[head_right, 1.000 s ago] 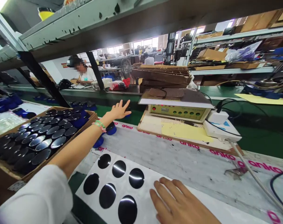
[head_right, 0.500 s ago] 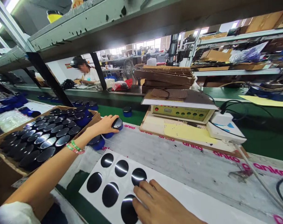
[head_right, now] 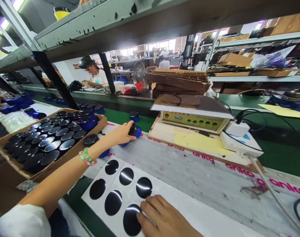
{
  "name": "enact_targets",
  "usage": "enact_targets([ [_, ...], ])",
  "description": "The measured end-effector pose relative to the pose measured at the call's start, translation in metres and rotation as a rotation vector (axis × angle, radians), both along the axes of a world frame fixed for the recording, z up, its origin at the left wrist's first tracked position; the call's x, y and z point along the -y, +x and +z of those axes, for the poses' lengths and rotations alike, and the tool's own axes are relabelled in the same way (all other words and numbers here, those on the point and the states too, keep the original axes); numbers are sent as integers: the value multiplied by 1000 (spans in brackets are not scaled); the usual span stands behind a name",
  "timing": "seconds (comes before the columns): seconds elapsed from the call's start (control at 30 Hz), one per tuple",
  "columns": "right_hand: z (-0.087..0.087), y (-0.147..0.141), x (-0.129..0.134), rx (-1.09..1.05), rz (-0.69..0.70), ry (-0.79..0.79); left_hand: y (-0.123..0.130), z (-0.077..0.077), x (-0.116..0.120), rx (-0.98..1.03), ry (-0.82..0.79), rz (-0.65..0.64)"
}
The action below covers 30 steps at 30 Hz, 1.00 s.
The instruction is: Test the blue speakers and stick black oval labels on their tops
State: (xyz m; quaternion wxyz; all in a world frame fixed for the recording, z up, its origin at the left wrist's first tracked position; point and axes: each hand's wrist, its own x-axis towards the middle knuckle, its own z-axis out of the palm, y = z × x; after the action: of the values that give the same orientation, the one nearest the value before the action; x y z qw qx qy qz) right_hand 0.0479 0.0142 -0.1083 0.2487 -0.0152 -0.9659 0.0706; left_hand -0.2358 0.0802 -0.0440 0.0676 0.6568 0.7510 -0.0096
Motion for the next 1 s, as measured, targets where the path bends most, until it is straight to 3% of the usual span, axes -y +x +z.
enact_targets([
  [0.17, -16, -24, 6, -24, 20, -14, 88, 0, -28, 115, -101, -416],
  [0.23, -18, -29, 7, 15, 12, 20, 110, -3, -35, 125, -129, -475],
  [0.3, -18, -31, 6, 42, -6, 45, 108, -1, -30, 152, -118, -464],
  [0.37, -18, -30, 6, 58, -27, 33, 81, 5, -11, 187, -58, -381],
  [0.47, -21, -27, 8, 89, -41, -43, 14, 12, 42, 163, 85, -116],
  [0.57, -24, -30, 11, 214, -34, -112, -41, 4, 97, 86, 220, 201],
  [0.63, -19, -37, 11, 371, -42, -196, -53, -7, 119, 92, 309, 271],
  [0.73, 1, -49, 10, 650, -83, -398, -27, -24, 134, 177, 473, 320],
  [0.83, 23, -52, 8, 714, -101, -550, 32, -41, 142, 385, 583, 401],
  [0.93, 33, -44, 7, 567, -86, -560, 81, -58, 153, 919, 519, 500],
  [1.0, 33, -37, 5, 542, -52, -539, 95, -66, 157, 1139, 514, 557],
])
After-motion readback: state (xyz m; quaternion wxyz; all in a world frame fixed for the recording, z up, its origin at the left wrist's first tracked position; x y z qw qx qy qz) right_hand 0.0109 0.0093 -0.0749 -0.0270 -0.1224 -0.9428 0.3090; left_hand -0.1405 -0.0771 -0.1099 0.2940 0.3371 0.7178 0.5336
